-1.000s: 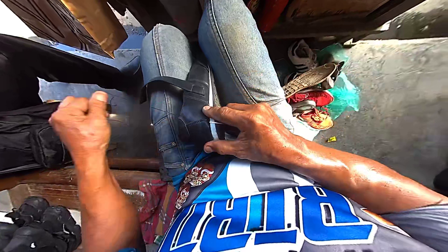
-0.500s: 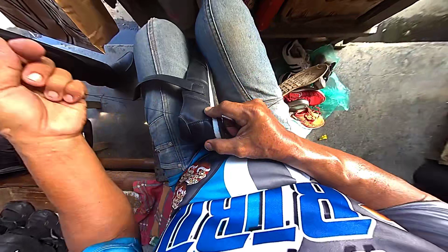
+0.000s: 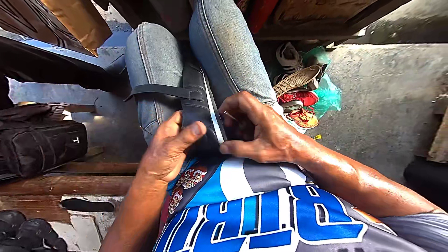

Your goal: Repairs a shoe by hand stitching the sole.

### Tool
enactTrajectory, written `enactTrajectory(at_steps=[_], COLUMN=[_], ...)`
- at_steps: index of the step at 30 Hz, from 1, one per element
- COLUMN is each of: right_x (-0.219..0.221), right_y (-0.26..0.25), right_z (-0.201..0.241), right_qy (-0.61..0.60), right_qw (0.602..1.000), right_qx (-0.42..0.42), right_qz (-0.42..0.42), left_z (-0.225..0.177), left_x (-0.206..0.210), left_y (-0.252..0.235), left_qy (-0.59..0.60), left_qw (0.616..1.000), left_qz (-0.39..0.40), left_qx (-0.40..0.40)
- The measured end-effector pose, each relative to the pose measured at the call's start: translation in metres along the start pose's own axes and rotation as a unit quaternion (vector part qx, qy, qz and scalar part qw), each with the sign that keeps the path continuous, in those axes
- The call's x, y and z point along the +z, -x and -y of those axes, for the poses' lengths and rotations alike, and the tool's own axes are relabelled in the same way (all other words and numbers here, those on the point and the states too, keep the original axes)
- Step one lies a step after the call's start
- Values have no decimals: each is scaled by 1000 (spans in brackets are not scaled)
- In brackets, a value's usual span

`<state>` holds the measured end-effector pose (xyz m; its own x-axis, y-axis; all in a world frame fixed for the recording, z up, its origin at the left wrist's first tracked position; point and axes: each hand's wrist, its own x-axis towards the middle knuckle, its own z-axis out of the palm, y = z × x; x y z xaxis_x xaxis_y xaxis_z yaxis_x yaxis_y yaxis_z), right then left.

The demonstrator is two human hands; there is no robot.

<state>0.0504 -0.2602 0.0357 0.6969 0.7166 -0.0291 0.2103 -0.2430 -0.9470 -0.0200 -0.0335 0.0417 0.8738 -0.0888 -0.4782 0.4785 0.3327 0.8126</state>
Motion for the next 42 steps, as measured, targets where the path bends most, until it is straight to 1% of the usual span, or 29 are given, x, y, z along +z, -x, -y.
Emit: enactTrajectory(at_steps=[3, 5, 7, 11, 13, 15, 18, 25, 30, 33, 36, 40, 42], right_x=[-12, -17, -21, -20, -16, -13, -10, -5, -7, -14, -19, -23, -24], right_y=[14, 23, 28, 31, 29, 27, 23, 14, 14, 16, 17, 19, 20], right_z=[-8, -10, -7, 2, 3, 3, 2, -1, 2, 4, 4, 2, -1], right_qy=[0, -2, -2, -16, -19, 4, 17, 12, 32, 64, 86, 95, 86], right_qw=[999, 997, 996, 996, 994, 993, 992, 992, 994, 994, 992, 989, 988], right_qx=[-7, -24, -44, -79, -100, -118, -126, -124, -97, -78, -78, -87, -93], right_qz=[-36, -69, -83, -44, -32, -28, -21, 13, 23, 39, 53, 77, 88], left_z=[6, 6, 6, 8, 12, 15, 16, 18, 20, 22, 23, 27, 30], left_x=[-2, -8, -16, -28, -29, -28, -27, -28, -29, -27, -27, -31, -32], left_y=[-6, -7, -6, -3, -3, -4, -4, -4, -6, -6, -6, -5, -4], left_qy=[11, 31, 68, 149, 161, 166, 172, 169, 154, 127, 101, 37, -5], left_qw=[1000, 998, 995, 983, 981, 980, 979, 980, 982, 985, 987, 985, 983], left_qz=[18, 47, 70, 102, 105, 106, 109, 102, 104, 113, 117, 154, 159], left_qx=[-13, -6, 6, 28, 32, 29, 30, 32, 34, 38, 40, 73, 89])
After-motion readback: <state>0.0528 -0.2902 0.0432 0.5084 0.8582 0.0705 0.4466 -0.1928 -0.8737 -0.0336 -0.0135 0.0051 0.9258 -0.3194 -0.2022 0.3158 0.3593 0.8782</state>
